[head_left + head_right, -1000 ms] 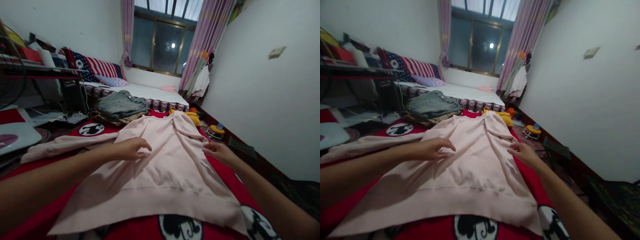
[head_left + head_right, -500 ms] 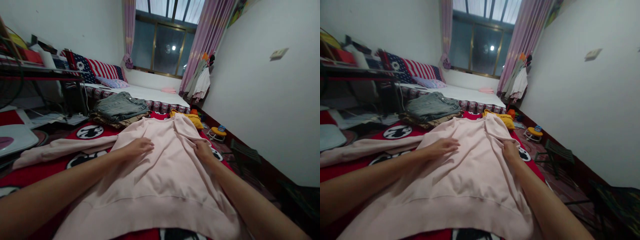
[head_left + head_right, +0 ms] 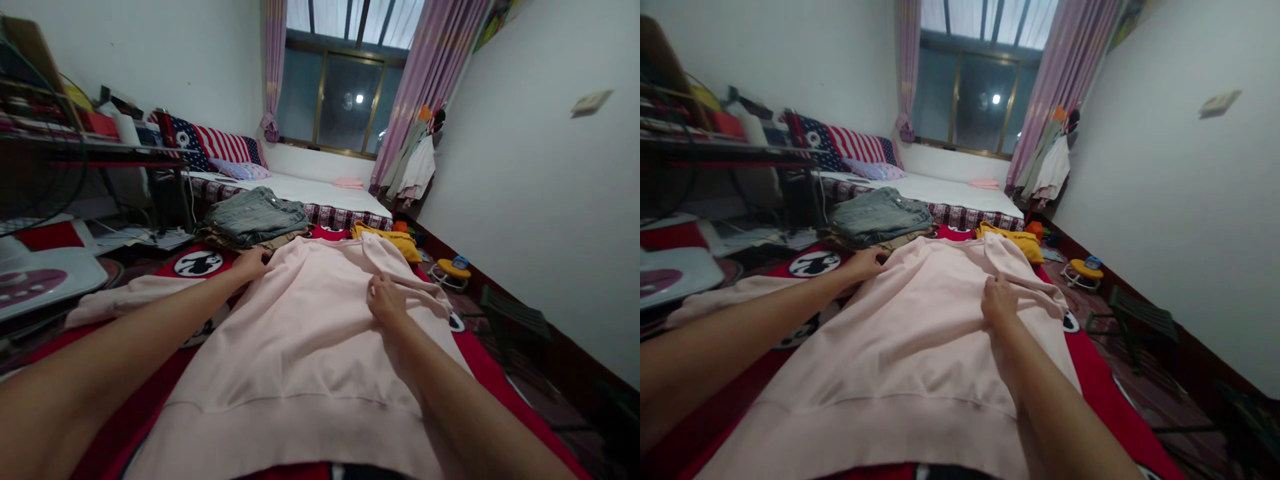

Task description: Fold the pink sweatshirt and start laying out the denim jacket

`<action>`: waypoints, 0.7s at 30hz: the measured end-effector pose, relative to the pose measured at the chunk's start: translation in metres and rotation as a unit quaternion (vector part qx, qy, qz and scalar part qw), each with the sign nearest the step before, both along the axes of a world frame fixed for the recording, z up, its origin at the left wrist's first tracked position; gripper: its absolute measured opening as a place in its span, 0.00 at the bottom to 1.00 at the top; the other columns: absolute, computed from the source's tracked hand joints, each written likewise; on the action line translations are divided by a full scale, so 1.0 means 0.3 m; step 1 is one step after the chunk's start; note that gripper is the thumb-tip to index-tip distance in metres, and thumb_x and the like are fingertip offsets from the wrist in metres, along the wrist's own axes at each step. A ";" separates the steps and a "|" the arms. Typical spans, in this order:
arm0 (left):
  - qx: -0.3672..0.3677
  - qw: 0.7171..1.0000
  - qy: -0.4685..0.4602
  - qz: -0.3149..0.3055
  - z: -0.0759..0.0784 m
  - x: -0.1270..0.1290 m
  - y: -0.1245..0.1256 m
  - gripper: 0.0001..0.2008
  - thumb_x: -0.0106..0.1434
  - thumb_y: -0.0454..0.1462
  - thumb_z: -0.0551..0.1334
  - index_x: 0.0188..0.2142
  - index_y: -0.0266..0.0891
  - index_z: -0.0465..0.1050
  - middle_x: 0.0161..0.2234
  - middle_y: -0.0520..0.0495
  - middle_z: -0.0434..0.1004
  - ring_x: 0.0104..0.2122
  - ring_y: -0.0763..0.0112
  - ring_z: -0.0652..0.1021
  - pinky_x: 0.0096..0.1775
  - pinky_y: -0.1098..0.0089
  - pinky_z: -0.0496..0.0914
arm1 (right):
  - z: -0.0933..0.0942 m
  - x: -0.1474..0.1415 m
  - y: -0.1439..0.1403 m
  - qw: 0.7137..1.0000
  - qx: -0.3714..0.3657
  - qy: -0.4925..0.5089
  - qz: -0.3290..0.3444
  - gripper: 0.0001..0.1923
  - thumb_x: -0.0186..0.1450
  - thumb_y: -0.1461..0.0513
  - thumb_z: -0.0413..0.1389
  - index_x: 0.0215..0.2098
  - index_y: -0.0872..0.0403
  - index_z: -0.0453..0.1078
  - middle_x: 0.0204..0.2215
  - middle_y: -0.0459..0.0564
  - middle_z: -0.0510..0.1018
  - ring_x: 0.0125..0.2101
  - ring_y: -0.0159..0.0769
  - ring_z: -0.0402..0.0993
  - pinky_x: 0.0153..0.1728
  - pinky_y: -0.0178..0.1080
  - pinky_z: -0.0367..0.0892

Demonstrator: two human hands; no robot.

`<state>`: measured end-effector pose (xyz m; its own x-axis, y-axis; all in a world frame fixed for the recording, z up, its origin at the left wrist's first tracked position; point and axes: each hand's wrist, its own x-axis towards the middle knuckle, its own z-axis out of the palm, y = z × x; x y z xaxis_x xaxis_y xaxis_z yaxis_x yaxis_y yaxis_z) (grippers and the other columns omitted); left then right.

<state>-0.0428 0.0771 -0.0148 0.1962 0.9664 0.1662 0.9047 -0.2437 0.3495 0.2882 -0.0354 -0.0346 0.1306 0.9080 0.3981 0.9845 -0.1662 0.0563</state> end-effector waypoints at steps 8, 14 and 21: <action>0.212 0.970 0.055 0.106 0.260 -0.066 0.045 0.16 0.67 0.40 0.53 0.50 0.40 0.73 0.51 0.44 0.72 0.47 0.62 0.70 0.48 0.64 0.65 | -0.112 -0.010 0.009 0.989 0.085 0.123 0.017 0.12 0.65 0.64 0.51 0.45 0.56 0.72 0.45 0.55 0.74 0.46 0.42 0.69 0.45 0.38 0.63; 0.234 0.960 0.118 0.094 0.248 0.049 0.063 0.12 0.65 0.32 0.56 0.45 0.27 0.72 0.52 0.34 0.67 0.52 0.55 0.65 0.52 0.55 0.61 | -0.109 -0.021 0.013 0.990 0.063 0.099 0.072 0.12 0.66 0.62 0.53 0.44 0.55 0.74 0.47 0.54 0.75 0.47 0.42 0.68 0.49 0.38 0.60; 0.255 0.957 0.077 -0.113 0.012 0.396 -0.045 0.17 0.61 0.31 0.56 0.49 0.37 0.72 0.57 0.38 0.64 0.54 0.57 0.67 0.53 0.61 0.64 | -0.109 -0.015 0.007 0.990 0.064 0.108 0.060 0.10 0.66 0.63 0.52 0.43 0.55 0.73 0.45 0.54 0.75 0.47 0.41 0.68 0.49 0.37 0.60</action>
